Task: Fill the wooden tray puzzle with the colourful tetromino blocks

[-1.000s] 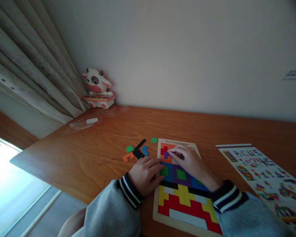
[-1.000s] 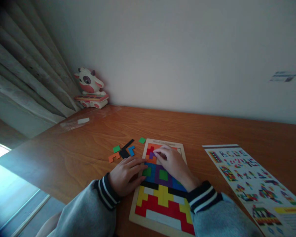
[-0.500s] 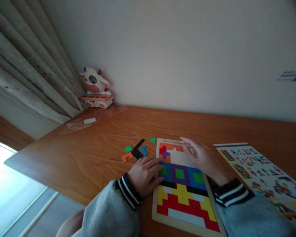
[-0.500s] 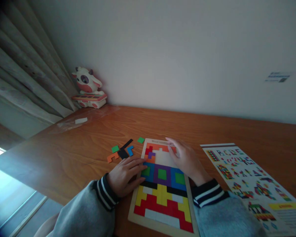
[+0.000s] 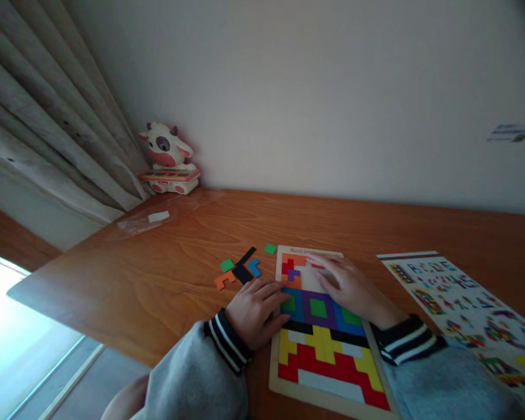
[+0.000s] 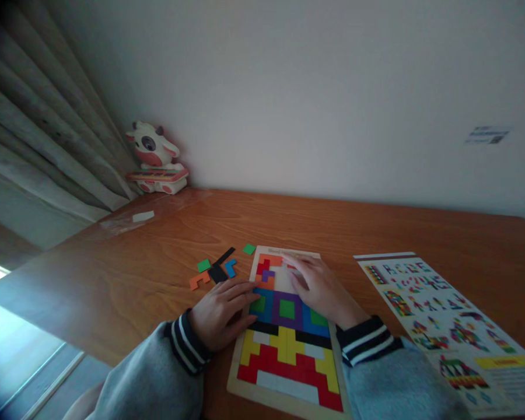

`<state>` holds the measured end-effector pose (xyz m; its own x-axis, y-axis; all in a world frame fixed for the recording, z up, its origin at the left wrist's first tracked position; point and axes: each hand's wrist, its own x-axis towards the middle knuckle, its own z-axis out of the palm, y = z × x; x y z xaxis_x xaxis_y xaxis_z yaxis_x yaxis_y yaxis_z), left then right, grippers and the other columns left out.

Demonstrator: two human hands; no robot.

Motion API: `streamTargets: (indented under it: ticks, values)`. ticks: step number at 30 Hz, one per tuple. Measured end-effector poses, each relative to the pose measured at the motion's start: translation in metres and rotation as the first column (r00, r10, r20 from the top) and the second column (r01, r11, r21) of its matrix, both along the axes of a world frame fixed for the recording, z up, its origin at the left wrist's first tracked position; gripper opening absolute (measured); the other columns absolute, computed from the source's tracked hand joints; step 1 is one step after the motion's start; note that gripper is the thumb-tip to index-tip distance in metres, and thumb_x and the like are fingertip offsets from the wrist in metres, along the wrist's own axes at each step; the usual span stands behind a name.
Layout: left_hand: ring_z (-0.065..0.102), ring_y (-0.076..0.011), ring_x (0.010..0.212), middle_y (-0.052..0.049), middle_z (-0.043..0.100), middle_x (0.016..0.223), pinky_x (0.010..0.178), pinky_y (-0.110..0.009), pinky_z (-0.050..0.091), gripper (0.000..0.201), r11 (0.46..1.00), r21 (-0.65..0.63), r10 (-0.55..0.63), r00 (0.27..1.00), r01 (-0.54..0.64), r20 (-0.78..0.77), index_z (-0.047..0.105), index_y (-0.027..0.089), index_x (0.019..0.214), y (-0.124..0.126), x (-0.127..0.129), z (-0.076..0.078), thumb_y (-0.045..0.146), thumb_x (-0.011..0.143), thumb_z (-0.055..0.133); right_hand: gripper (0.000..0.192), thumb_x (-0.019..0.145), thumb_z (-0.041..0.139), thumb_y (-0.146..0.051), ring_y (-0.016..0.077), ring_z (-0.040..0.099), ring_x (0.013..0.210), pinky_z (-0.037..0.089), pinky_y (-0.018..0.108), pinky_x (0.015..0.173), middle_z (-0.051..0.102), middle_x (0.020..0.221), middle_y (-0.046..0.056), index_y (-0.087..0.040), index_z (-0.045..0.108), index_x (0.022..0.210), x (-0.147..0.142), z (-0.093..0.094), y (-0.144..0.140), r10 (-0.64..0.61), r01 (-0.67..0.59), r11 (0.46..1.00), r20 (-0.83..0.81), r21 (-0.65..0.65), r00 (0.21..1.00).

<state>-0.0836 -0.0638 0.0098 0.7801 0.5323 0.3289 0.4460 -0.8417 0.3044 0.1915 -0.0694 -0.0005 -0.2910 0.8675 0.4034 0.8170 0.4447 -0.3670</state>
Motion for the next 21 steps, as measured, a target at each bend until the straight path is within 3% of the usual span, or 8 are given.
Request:
streamTargets:
  ticks: [5,11,15,21]
  values:
    - [0.060,-0.0265,0.117,-0.012,0.063,0.130,0.098,-0.045,0.053,0.032,0.999,0.045,0.018,0.999,-0.020,0.051,0.063,0.019,0.122,0.012,-0.013,0.002,0.032,0.094,0.053,0.041,0.094,0.049,-0.029,0.0252,0.060,0.119,0.048,0.049,0.102,0.065,0.130,0.007,-0.028,0.054,0.135,0.001,0.002,-0.001,-0.017,0.017,0.999,-0.007,0.041,1.000]
    - [0.059,-0.0285,0.119,-0.013,0.061,0.133,0.099,-0.050,0.050,0.037,0.974,0.108,0.197,0.980,-0.200,0.043,0.059,0.018,0.127,0.043,-0.054,-0.001,0.035,0.095,0.052,0.036,0.094,0.049,-0.030,0.0257,0.063,0.113,0.050,0.047,0.098,0.068,0.123,0.008,-0.026,0.058,0.128,0.003,0.002,-0.001,-0.077,0.078,0.996,-0.025,0.052,0.997]
    - [0.056,-0.0311,0.124,-0.013,0.059,0.137,0.100,-0.052,0.048,0.047,0.983,0.093,0.166,0.982,-0.158,-0.085,0.053,0.020,0.136,0.057,-0.056,0.001,0.042,0.094,0.054,0.033,0.094,0.050,-0.031,0.0263,0.063,0.112,0.049,0.047,0.098,0.069,0.121,0.008,-0.025,0.059,0.125,0.004,0.001,0.000,-0.135,0.140,0.986,-0.058,0.094,0.989]
    - [0.063,-0.0313,0.111,-0.014,0.069,0.119,0.096,-0.051,0.049,0.048,0.994,0.050,0.105,0.985,-0.099,-0.136,0.061,0.017,0.126,0.069,-0.045,0.007,0.045,0.088,0.064,0.031,0.095,0.049,-0.029,0.0261,0.064,0.105,0.049,0.045,0.094,0.069,0.113,0.009,-0.023,0.056,0.124,0.006,0.001,0.001,-0.220,0.236,0.959,-0.114,0.155,0.969]
